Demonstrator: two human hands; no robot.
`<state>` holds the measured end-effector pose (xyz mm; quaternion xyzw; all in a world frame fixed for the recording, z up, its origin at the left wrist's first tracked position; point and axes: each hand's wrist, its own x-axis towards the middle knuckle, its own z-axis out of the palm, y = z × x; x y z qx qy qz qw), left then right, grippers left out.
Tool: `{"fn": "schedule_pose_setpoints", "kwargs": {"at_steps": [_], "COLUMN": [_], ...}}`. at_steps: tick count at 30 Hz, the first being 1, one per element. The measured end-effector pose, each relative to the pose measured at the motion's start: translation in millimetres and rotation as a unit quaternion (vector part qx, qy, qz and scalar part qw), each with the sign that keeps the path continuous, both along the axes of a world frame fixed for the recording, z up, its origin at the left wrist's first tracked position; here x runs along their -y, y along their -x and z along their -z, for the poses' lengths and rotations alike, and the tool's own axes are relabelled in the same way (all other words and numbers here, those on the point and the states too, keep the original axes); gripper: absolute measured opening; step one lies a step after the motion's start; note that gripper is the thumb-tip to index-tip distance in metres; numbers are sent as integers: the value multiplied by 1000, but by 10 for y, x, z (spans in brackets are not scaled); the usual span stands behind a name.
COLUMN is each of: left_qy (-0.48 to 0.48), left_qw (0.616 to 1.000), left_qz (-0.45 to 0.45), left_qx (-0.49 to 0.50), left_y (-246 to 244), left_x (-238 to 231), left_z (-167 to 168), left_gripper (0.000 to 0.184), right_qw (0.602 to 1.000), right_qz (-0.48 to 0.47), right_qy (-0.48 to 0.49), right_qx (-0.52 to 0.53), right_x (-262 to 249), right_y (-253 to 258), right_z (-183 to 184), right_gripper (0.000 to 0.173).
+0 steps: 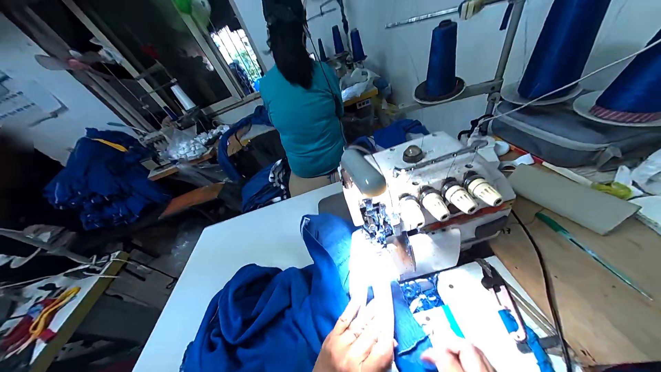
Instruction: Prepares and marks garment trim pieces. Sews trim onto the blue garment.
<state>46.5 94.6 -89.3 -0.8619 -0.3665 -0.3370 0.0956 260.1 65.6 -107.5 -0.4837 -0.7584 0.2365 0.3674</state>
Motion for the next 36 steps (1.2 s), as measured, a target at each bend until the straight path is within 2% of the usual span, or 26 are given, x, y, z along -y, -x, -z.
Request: {"fn": "schedule_pose_setpoints", "kwargs": {"at_steps": [2, 5, 6, 8, 10, 12, 14, 15, 16, 18, 20, 22, 26, 32, 36], "left_qy": [-12, -49, -48, -28, 16, 26, 20, 13, 2, -31, -55, -49, -12, -3, -11], "left_qw": [1000, 999, 999, 999, 1000, 1000, 999, 999, 999, 999, 998, 998, 1000, 1000, 1000], "left_qz": [-7, -13, -13, -10, -5, -16, -29, -34, -39, -41, -39, -34, -16, -21, -13], "left_qx": [2, -15, -18, -28, -26, -5, 14, 14, 9, -6, -15, -16, 7, 4, 14], "left_y": [-81, -262, -319, -426, -483, -506, -532, -539, -541, -540, -561, -592, -580, -622, -657], "left_x": [-17, 79, 155, 358, 539, 646, 670, 656, 629, 583, 598, 655, 764, 921, 926], "left_z": [-220, -629, -688, -563, -250, -33, -24, -57, -108, -272, -411, -304, 166, 249, 192], "left_gripper": [18, 11, 11, 14, 17, 18, 18, 18, 17, 16, 15, 15, 18, 17, 15], "right_qw": [998, 1000, 1000, 996, 983, 928, 831, 790, 766, 745, 748, 745, 739, 701, 661], "right_qz": [60, 20, 0, -19, -11, -2, 22, 29, 31, 18, -7, -3, 32, 45, 51], "right_qy": [-12, 8, 8, 17, 85, 239, 382, 425, 448, 466, 463, 464, 454, 461, 500], "right_qx": [34, 12, -12, -84, -163, -286, -403, -440, -460, -477, -476, -479, -497, -543, -557], "right_x": [-258, -334, -222, 63, 242, 308, 266, 246, 236, 263, 340, 383, 463, 501, 517], "right_y": [90, 166, 163, 92, -24, -92, -109, -110, -103, -81, -68, -72, -105, -106, -110], "right_z": [5, 113, 130, 138, 104, 95, 65, 41, 10, -40, -14, 68, 98, 188, 214], "right_gripper": [55, 26, 23, 18, 16, 23, 31, 29, 23, 14, 12, 10, 16, 16, 17]}}
